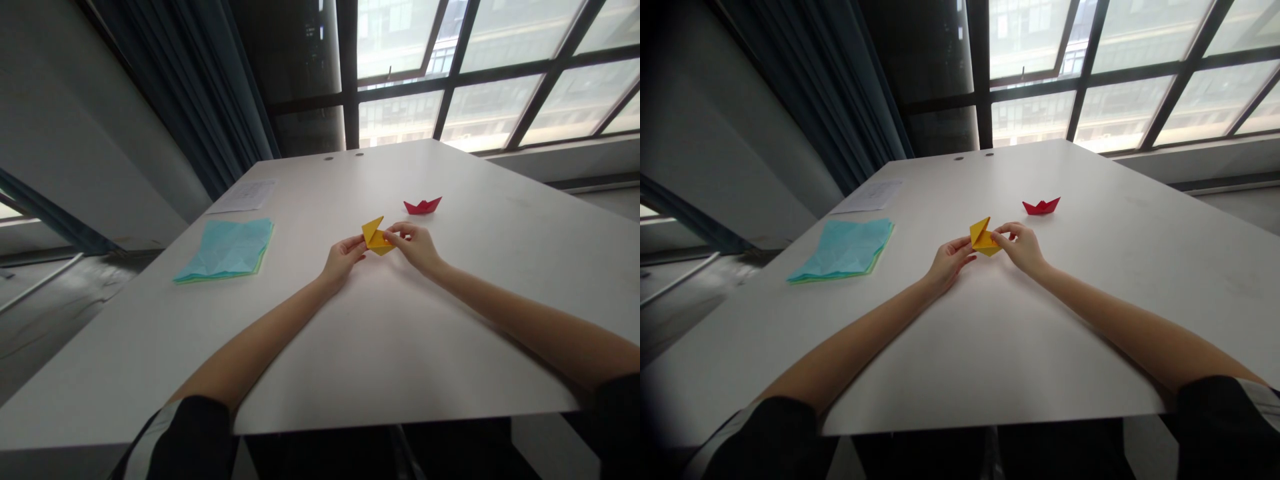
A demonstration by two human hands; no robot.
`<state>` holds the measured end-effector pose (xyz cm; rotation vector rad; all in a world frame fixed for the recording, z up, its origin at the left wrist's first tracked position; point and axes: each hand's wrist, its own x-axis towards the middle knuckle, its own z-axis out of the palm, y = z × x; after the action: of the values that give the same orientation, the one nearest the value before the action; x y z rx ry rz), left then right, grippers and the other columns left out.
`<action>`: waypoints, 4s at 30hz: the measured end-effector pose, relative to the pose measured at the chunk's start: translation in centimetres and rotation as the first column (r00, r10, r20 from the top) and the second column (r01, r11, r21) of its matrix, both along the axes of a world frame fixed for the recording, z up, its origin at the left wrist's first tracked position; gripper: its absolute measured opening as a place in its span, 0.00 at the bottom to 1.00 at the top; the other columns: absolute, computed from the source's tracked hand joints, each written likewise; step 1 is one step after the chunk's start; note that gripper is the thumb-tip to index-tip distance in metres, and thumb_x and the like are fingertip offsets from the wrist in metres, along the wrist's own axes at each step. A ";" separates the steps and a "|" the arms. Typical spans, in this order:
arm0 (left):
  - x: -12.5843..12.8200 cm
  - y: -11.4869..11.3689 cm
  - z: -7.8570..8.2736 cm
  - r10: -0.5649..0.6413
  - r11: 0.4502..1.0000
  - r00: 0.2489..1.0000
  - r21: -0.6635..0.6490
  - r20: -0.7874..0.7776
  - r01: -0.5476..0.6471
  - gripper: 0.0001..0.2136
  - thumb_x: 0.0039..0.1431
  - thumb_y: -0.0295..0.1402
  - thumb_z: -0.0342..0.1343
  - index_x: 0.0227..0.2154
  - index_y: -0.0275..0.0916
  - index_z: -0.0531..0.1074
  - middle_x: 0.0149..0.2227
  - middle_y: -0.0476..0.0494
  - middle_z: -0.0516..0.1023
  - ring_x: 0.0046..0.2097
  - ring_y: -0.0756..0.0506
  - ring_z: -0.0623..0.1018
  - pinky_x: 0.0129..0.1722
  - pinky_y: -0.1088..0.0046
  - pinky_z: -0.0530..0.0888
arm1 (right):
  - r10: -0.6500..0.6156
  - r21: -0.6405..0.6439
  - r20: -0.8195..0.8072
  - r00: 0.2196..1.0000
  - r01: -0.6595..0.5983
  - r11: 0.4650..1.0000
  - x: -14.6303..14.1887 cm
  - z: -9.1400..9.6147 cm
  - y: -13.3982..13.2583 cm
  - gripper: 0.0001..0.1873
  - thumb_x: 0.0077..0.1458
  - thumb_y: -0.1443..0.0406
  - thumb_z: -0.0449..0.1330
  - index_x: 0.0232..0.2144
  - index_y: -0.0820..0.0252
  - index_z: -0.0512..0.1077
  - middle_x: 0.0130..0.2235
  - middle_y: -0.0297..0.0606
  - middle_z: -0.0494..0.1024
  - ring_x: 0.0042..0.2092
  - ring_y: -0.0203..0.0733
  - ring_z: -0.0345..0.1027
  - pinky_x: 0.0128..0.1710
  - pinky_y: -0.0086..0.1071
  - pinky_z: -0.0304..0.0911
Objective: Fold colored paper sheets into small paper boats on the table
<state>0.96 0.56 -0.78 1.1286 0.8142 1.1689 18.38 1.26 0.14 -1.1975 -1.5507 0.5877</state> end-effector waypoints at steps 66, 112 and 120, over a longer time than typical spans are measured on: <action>-0.1 0.2 -0.2 0.194 0.981 0.980 0.035 -0.040 -0.193 0.15 0.35 0.40 0.66 0.22 0.33 0.73 0.21 0.47 0.75 0.25 0.51 0.73 0.29 0.74 0.70 | 0.283 -0.327 -0.395 0.874 -0.422 0.846 -1.0 0.4 -0.9 0.21 0.37 0.60 0.67 0.33 0.59 0.66 0.26 0.33 0.77 0.30 0.36 0.70 0.32 0.32 0.64; -0.7 -0.9 0.0 0.366 0.845 0.687 0.533 -0.628 0.037 0.04 0.48 0.32 0.56 0.26 0.37 0.72 0.30 0.48 0.72 0.28 0.53 0.68 0.29 0.78 0.67 | 0.243 -0.038 0.842 0.481 -0.397 0.917 0.7 2.7 -1.1 0.07 0.50 0.64 0.54 0.29 0.60 0.71 0.28 0.41 0.73 0.29 0.40 0.64 0.35 0.33 0.56; -0.7 -1.3 0.1 0.311 0.860 0.619 0.491 -0.721 0.141 0.12 0.47 0.39 0.58 0.32 0.37 0.74 0.31 0.47 0.76 0.31 0.50 0.72 0.32 0.75 0.68 | 0.332 -0.108 0.813 0.478 -0.436 0.893 1.2 3.0 -1.3 0.15 0.52 0.59 0.52 0.41 0.58 0.67 0.33 0.41 0.76 0.39 0.46 0.65 0.40 0.38 0.56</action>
<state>0.28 -0.73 -0.72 2.1649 1.2778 0.9577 19.55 -0.01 3.16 -1.0700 -2.6835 0.1778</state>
